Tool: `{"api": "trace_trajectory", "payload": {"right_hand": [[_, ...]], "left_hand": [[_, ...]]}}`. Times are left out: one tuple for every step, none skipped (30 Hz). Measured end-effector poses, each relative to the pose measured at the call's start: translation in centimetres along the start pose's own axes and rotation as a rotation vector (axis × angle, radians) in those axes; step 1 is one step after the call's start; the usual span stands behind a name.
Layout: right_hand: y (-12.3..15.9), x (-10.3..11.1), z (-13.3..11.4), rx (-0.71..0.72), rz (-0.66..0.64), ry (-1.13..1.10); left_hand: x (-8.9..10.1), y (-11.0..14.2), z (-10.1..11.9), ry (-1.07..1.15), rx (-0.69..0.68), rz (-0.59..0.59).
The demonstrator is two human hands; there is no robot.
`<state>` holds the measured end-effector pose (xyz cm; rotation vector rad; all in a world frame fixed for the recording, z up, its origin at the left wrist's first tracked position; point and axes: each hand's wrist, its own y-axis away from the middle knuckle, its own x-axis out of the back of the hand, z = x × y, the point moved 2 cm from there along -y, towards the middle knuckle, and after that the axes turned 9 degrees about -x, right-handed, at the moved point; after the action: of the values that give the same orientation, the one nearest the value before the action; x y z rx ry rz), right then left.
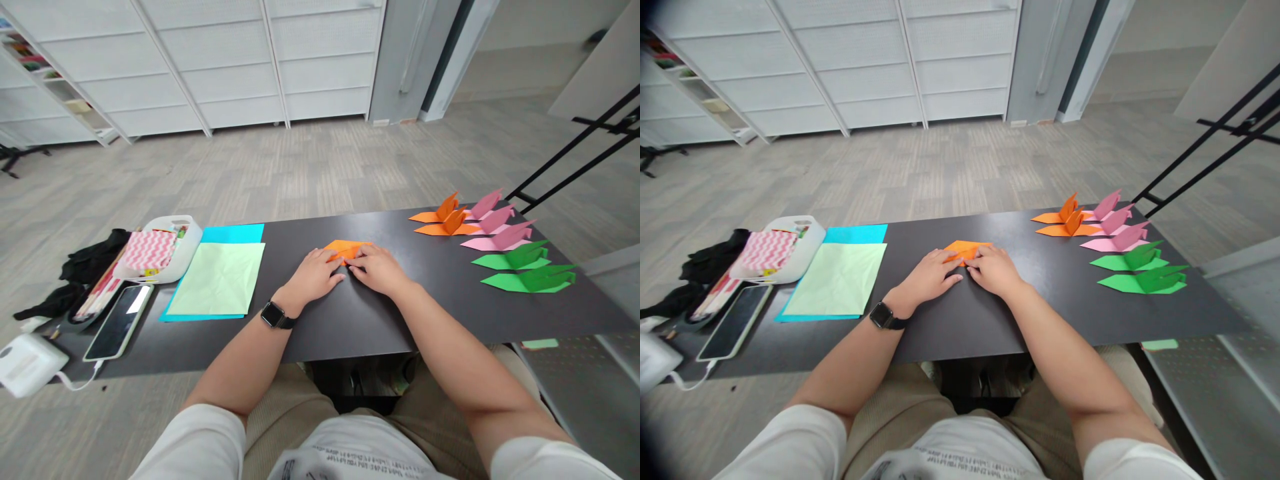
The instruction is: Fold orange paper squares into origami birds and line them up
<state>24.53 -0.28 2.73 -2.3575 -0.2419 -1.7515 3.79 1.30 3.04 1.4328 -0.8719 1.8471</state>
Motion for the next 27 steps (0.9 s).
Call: {"api": "trace_trajectory", "payload": {"right_hand": [[0.0, 0.0, 0.0, -0.003, -0.012, 0.005], [0.0, 0.0, 0.1, -0.004, -0.022, 0.007], [0.0, 0.1, 0.2, -0.004, -0.028, 0.008], [0.0, 0.2, 0.3, -0.007, -0.031, 0.008], [0.0, 0.3, 0.5, -0.016, -0.032, 0.01], [0.0, 0.4, 0.7, -0.03, -0.033, 0.012], [0.0, 0.6, 1.0, -0.051, -0.035, 0.015], [0.0, 0.7, 1.3, -0.076, -0.037, 0.02], [-0.1, 0.9, 1.7, -0.104, -0.039, 0.026], [-0.1, 1.0, 2.1, -0.131, -0.04, 0.034], [-0.1, 1.1, 2.6, -0.157, -0.04, 0.044], [-0.2, 1.3, 3.1, -0.183, -0.039, 0.055], [-0.2, 1.4, 3.5, -0.208, -0.037, 0.066], [-0.2, 1.5, 4.0, -0.232, -0.035, 0.076], [-0.2, 1.5, 4.3, -0.255, -0.032, 0.084], [-0.2, 1.6, 4.6, -0.275, -0.028, 0.09], [-0.2, 1.6, 4.8, -0.293, -0.025, 0.095], [-0.3, 1.6, 5.0, -0.307, -0.021, 0.099], [-0.3, 1.6, 5.1, -0.32, -0.017, 0.1], [-0.3, 1.6, 5.1, -0.333, -0.012, 0.101], [-0.3, 1.5, 5.1, -0.347, -0.007, 0.101], [-0.3, 1.5, 5.2, -0.364, -0.001, 0.101], [-0.3, 1.6, 5.2, -0.383, 0.007, 0.099], [-0.3, 1.6, 5.2, -0.401, 0.013, 0.097], [-0.3, 1.7, 5.3, -0.418, 0.019, 0.095], [-0.3, 1.7, 5.3, -0.429, 0.023, 0.092], [-0.3, 1.8, 5.4, -0.436, 0.027, 0.088]], "left_hand": [[0.0, 0.1, -0.1, 0.003, -0.003, -0.002], [0.0, 0.1, -0.1, 0.006, -0.005, -0.003], [0.0, 0.2, -0.1, 0.007, -0.004, -0.006], [0.0, 0.2, -0.1, 0.008, -0.001, -0.01], [0.0, 0.3, -0.1, 0.009, 0.005, -0.016], [0.0, 0.3, -0.1, 0.01, 0.012, -0.023], [0.1, 0.3, -0.1, 0.011, 0.02, -0.029], [0.1, 0.3, -0.1, 0.012, 0.025, -0.033], [0.1, 0.3, 0.0, 0.013, 0.028, -0.036], [0.2, 0.3, 0.0, 0.014, 0.03, -0.036], [0.2, 0.2, 0.0, 0.015, 0.03, -0.036], [0.2, 0.2, 0.0, 0.015, 0.028, -0.036], [0.2, 0.2, 0.1, 0.016, 0.027, -0.036], [0.1, 0.2, 0.1, 0.017, 0.027, -0.037], [0.1, 0.2, 0.0, 0.019, 0.028, -0.036], [0.1, 0.3, 0.0, 0.02, 0.027, -0.034], [0.0, 0.3, 0.0, 0.022, 0.027, -0.032], [0.0, 0.3, 0.0, 0.024, 0.026, -0.029], [0.0, 0.3, -0.1, 0.027, 0.026, -0.025], [-0.1, 0.2, -0.1, 0.029, 0.025, -0.022], [-0.1, 0.2, -0.1, 0.032, 0.025, -0.02], [-0.1, 0.2, -0.2, 0.034, 0.024, -0.018], [-0.1, 0.2, -0.2, 0.035, 0.023, -0.017], [-0.1, 0.2, -0.2, 0.035, 0.023, -0.016], [-0.1, 0.2, -0.1, 0.035, 0.022, -0.015], [0.0, 0.2, -0.1, 0.036, 0.021, -0.014], [0.0, 0.2, -0.1, 0.038, 0.021, -0.012]]}}
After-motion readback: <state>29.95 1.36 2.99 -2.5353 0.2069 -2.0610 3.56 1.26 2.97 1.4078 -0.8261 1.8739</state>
